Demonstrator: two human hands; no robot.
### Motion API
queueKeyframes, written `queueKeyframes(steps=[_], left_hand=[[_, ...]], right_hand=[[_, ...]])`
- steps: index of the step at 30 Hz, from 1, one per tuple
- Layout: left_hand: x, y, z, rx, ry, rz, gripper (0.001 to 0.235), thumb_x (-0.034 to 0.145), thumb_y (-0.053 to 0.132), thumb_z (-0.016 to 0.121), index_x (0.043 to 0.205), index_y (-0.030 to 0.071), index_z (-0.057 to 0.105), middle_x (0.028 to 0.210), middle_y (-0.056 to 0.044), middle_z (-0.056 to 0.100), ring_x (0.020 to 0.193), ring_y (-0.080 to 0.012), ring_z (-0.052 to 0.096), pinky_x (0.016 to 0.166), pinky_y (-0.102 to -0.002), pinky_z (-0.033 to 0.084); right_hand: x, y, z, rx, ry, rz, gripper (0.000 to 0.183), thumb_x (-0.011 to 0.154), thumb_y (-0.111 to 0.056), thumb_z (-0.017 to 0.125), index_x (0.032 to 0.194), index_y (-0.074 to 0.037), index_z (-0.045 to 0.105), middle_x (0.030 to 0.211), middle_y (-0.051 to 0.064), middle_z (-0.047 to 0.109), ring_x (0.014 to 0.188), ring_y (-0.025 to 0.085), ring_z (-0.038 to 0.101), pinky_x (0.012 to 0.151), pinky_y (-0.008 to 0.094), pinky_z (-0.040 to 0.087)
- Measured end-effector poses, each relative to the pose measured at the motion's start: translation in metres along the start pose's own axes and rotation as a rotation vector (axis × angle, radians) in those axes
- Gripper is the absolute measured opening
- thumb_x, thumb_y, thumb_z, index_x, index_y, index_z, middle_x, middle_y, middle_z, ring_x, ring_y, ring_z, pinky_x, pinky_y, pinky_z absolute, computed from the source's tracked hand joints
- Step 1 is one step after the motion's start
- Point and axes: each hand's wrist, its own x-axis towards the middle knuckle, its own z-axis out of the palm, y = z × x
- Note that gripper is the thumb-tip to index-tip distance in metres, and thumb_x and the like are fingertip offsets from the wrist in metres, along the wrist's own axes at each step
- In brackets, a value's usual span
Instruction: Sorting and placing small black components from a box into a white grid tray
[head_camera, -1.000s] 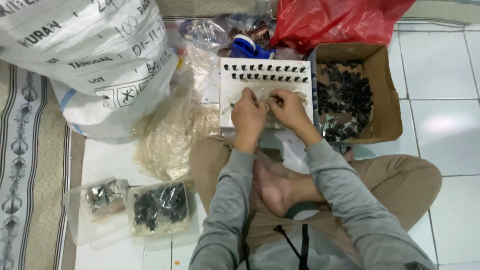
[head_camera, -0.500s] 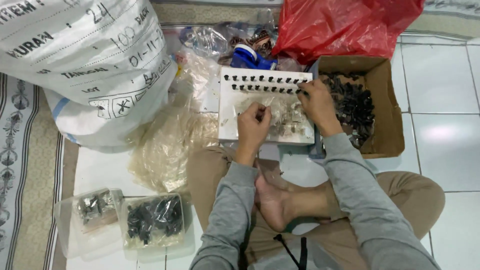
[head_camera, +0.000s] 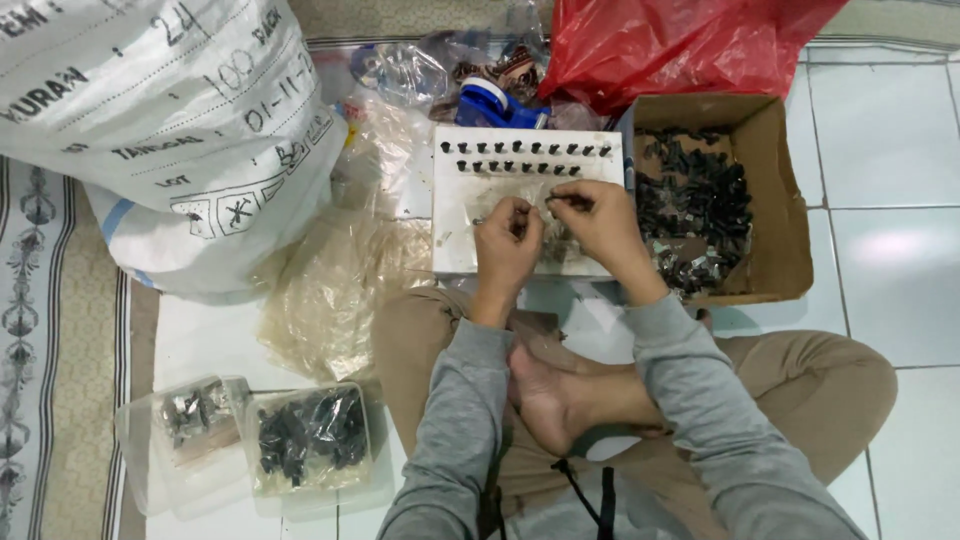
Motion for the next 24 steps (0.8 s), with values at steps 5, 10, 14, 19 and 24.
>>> queueKeyframes(steps=[5,10,14,19,24], left_hand=[[-0.002,0.004,-0.011,-0.027,-0.011,-0.011,0.006,0.09,0.013,0.067,0.086,0.008,0.067,0.058,-0.011,0.064,0.051,-0.0225,0.059,0.049,-0.033,0.045],[0.003,0.007,-0.02,-0.067,0.051,-0.111,0.006,0.089,0.012,0.065,0.086,0.007,0.067,0.058,-0.008,0.064,0.049,-0.0152,0.053,0.047,-0.029,0.041],[0.003,0.014,-0.024,-0.075,0.026,-0.122,0.006,0.088,0.011,0.065,0.086,0.005,0.067,0.058,-0.01,0.063,0.05,-0.0158,0.053,0.048,-0.03,0.042],[0.007,0.002,-0.035,-0.005,0.174,-0.097,0.005,0.086,0.01,0.065,0.084,0.006,0.065,0.058,-0.012,0.061,0.049,-0.0199,0.056,0.048,-0.032,0.044],[0.002,0.008,-0.023,-0.019,0.02,-0.057,0.007,0.084,0.012,0.067,0.083,0.006,0.066,0.056,-0.012,0.06,0.05,-0.0255,0.06,0.048,-0.036,0.046]], right_hand=[[-0.005,-0.04,0.007,-0.154,-0.097,0.002,0.02,0.094,-0.009,0.071,0.111,-0.004,0.08,0.096,0.023,0.076,0.089,0.04,0.075,0.07,0.043,0.061],[-0.005,-0.045,-0.007,-0.09,-0.142,0.024,0.022,0.096,-0.001,0.067,0.113,-0.004,0.079,0.101,0.022,0.077,0.094,0.035,0.074,0.069,0.041,0.06],[-0.004,-0.033,0.0,0.014,-0.088,-0.03,0.023,0.091,0.002,0.071,0.113,-0.002,0.078,0.1,0.021,0.076,0.093,0.028,0.073,0.072,0.037,0.06],[0.011,0.011,-0.013,-0.098,0.074,-0.124,0.019,0.092,-0.008,0.075,0.111,-0.009,0.078,0.097,0.013,0.074,0.083,0.021,0.072,0.065,0.03,0.057],[0.02,0.028,-0.022,-0.47,0.082,-0.199,0.033,0.096,-0.004,0.073,0.128,0.003,0.07,0.116,0.023,0.061,0.108,0.047,0.064,0.088,0.053,0.057]])
